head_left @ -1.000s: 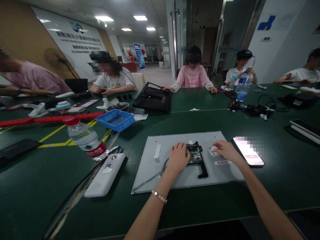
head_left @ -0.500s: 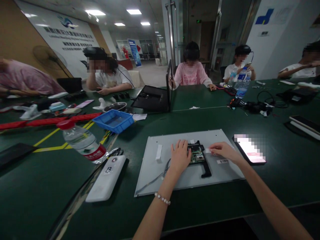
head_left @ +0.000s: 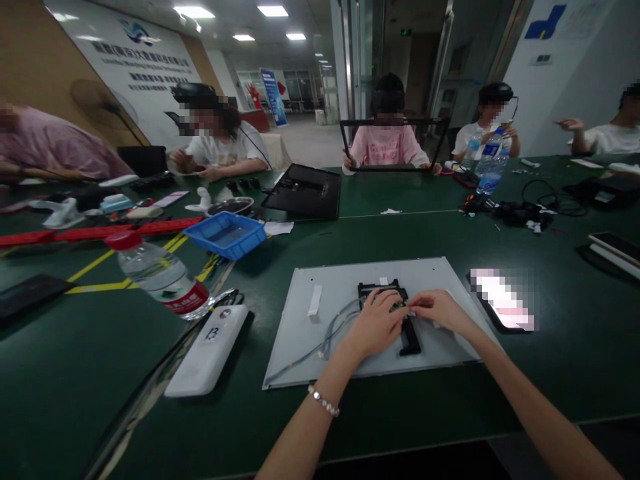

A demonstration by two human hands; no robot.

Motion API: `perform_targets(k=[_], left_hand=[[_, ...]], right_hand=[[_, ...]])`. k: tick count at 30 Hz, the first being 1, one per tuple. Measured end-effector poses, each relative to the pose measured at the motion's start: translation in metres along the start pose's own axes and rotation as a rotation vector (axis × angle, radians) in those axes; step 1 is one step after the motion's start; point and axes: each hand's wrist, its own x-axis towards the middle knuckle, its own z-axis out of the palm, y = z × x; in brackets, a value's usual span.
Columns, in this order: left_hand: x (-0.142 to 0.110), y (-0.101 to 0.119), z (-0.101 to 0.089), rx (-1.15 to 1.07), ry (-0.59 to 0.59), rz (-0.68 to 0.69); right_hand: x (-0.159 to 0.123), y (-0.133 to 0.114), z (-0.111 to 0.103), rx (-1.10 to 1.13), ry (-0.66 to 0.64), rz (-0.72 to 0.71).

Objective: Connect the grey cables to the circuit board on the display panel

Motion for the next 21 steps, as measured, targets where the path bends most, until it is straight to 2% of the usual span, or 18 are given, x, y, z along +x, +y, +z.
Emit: perform_targets(k=[7, 13, 18, 21], left_hand=[[0.001, -0.005, 0.007, 0.018, 0.056, 0.052], [-0.001, -0.003, 0.006, 0.068, 0.041, 0.052], [-0.002, 0.0, -0.009, 0.061, 0.064, 0.025], [-0.005, -0.018, -0.025, 0.02, 0.128, -0.112]], right_hand=[[-0.002, -0.004, 0.004, -0.188, 0.11, -0.077], [-0.003, -0.003, 0.003, -0.186, 0.104, -0.099], [-0.003, -0.002, -0.002, -0.172, 0.11, -0.108], [-0.003, -0.003, -0.007, -0.189, 0.154, -0.108]])
